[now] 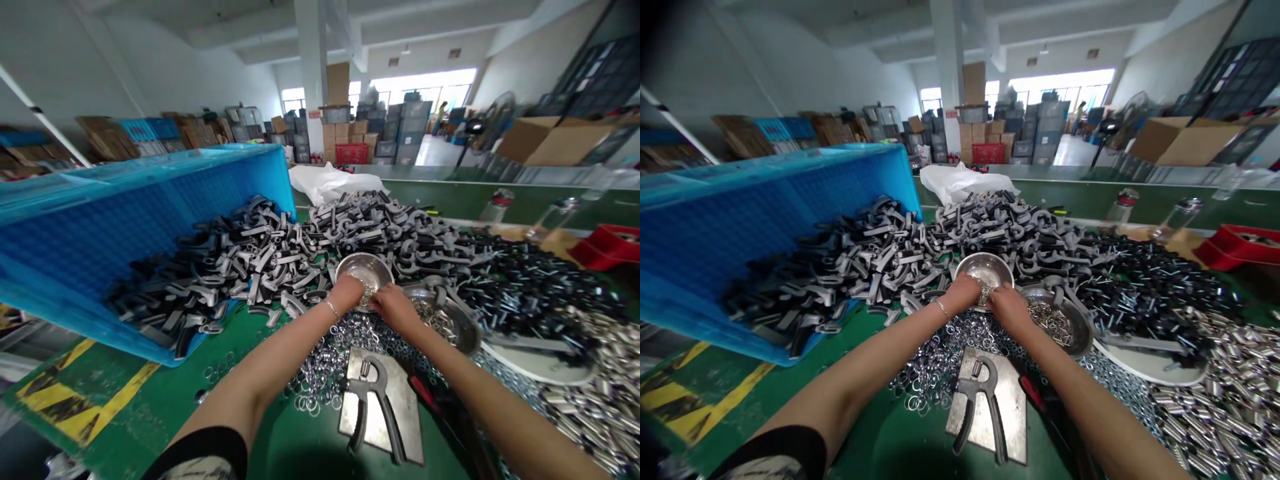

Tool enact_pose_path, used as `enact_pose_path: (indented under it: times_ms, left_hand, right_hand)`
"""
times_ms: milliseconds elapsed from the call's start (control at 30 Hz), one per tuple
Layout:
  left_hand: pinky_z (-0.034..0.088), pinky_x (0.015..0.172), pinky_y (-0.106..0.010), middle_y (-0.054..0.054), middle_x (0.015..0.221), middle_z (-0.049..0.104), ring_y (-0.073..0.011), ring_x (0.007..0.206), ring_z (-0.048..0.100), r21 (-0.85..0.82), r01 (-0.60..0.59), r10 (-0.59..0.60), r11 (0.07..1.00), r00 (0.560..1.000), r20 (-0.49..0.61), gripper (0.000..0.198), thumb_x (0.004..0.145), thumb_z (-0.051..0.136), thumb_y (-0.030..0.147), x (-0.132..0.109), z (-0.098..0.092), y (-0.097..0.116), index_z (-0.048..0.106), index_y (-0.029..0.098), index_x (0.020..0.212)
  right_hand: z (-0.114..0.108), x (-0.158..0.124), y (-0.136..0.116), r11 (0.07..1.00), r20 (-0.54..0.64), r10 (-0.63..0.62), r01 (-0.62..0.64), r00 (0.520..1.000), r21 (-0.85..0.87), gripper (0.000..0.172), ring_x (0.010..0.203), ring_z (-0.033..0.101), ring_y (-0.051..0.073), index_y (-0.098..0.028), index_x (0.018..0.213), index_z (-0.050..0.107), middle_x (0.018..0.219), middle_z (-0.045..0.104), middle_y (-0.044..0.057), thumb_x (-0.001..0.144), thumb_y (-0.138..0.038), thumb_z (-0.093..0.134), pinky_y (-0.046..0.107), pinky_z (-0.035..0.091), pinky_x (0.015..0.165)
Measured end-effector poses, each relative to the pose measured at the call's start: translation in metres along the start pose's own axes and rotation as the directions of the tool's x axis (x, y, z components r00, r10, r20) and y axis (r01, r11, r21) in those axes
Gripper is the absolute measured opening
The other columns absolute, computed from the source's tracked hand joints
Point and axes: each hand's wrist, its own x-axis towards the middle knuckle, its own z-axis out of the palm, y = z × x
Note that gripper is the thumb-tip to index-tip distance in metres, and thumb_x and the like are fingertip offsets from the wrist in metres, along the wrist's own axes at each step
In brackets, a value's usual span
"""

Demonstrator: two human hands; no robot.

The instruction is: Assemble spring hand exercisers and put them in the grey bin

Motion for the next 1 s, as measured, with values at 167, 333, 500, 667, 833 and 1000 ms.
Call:
enact_pose_path:
  times_ms: [167,333,500,667,833,1000]
  left_hand:
    - [0.04,0.101,-0.046,-0.015,0.099,0.072,-0.0297,0.103,0.064,0.023,0.008,-0.007,1.0,0.999,-0.046,0.017,0.091,0.056,0.015,-0.003,0.011,-0.011,0.073,0.013,0.09]
    - [0.042,0.099,-0.044,-0.013,0.098,0.071,-0.0279,0.102,0.063,-0.097,0.048,-0.058,0.994,0.994,-0.093,0.014,0.092,0.058,0.019,-0.001,0.006,-0.005,0.07,0.012,0.094]
    - [0.043,0.091,-0.026,-0.004,0.105,0.069,-0.0153,0.101,0.062,-0.266,-0.048,0.019,0.963,0.994,-0.108,0.023,0.102,0.044,0.025,-0.073,0.001,0.022,0.065,0.014,0.102]
    - [0.042,0.092,-0.032,-0.001,0.096,0.07,-0.018,0.095,0.062,-0.301,-0.098,0.093,0.949,0.995,-0.03,0.012,0.098,0.057,0.028,-0.171,0.016,0.051,0.065,0.02,0.096]
    - [0.039,0.094,-0.041,-0.006,0.095,0.066,-0.0242,0.096,0.056,0.016,-0.118,0.119,0.993,0.992,-0.052,0.021,0.101,0.049,0.03,-0.188,0.032,0.067,0.066,0.018,0.094]
    - [0.041,0.087,-0.041,-0.006,0.09,0.063,-0.025,0.091,0.055,0.159,-0.182,0.2,0.97,0.974,-0.105,0.019,0.1,0.049,0.025,-0.181,0.039,0.071,0.064,0.016,0.091]
  right_hand:
    - [0.024,0.033,0.001,0.994,0.097,0.099,-0.094,0.99,-0.051,0.018,0.102,0.064,0.021,-0.017,0.101,0.069,0.109,0.069,0.007,0.095,-0.033,0.063,0.042,0.052,0.091]
    - [0.028,0.036,0.009,0.977,0.122,0.212,-0.206,0.97,-0.063,0.027,0.104,0.065,0.022,-0.018,0.117,0.064,0.12,0.066,0.008,0.097,-0.037,0.061,0.044,0.055,0.09]
    - [0.034,0.04,0.017,0.96,0.122,0.278,-0.278,0.953,-0.022,0.035,0.105,0.065,0.023,-0.017,0.125,0.06,0.124,0.063,0.009,0.096,-0.036,0.063,0.045,0.056,0.089]
    - [0.036,0.04,0.015,0.961,0.109,0.261,-0.269,0.959,0.065,0.036,0.107,0.064,0.024,-0.017,0.126,0.06,0.127,0.062,0.009,0.096,-0.036,0.063,0.045,0.055,0.09]
    - [0.028,0.038,0.012,0.946,0.082,0.246,-0.257,0.966,0.198,0.037,0.107,0.064,0.024,-0.017,0.126,0.06,0.127,0.062,0.01,0.095,-0.035,0.064,0.045,0.055,0.09]
    - [0.016,0.029,0.007,0.875,0.042,0.233,-0.229,0.972,0.427,0.032,0.103,0.065,0.022,-0.017,0.122,0.062,0.123,0.064,0.008,0.096,-0.035,0.063,0.044,0.056,0.088]
